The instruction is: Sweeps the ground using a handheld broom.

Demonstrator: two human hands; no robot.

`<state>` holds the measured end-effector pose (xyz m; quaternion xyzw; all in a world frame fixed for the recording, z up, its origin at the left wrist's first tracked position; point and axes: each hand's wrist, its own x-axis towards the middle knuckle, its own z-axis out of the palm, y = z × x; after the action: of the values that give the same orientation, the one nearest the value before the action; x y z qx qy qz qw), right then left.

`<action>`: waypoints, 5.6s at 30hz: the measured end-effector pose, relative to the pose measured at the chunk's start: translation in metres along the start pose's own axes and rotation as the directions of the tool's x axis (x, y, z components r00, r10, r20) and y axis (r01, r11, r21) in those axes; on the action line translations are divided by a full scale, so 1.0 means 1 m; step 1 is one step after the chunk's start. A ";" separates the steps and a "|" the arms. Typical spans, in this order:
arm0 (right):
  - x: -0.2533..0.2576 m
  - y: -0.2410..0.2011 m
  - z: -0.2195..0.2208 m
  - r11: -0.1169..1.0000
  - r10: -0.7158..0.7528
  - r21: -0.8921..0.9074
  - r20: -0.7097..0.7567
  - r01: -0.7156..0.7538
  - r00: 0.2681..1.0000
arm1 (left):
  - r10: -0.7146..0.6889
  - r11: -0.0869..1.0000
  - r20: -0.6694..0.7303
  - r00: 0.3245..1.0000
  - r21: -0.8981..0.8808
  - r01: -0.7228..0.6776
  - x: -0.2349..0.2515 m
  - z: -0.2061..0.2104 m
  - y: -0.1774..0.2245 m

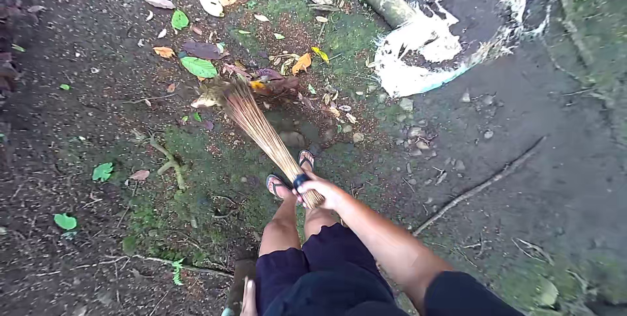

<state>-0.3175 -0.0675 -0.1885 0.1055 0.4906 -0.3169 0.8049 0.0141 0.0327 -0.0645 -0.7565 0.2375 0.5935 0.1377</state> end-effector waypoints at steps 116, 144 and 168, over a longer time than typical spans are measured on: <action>0.241 -0.152 0.068 0.977 -0.068 -0.203 -0.039 0.059 0.997 | 0.058 0.792 0.193 0.979 -0.606 0.073 0.291 0.047 0.423; 0.268 -0.141 0.127 0.970 -0.081 -0.221 0.107 0.103 0.991 | 0.047 0.802 -0.052 0.998 -0.593 -0.069 0.280 -0.014 0.417; 0.219 -0.072 0.176 0.881 0.199 -0.471 0.263 -0.054 0.944 | 0.012 0.666 -0.097 0.995 -0.742 -0.080 0.208 -0.054 0.309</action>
<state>-0.1649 -0.2968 -0.2790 -0.1046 0.4135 -0.1512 0.8917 -0.0645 -0.2970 -0.2282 -0.7648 -0.0009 0.6097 -0.2081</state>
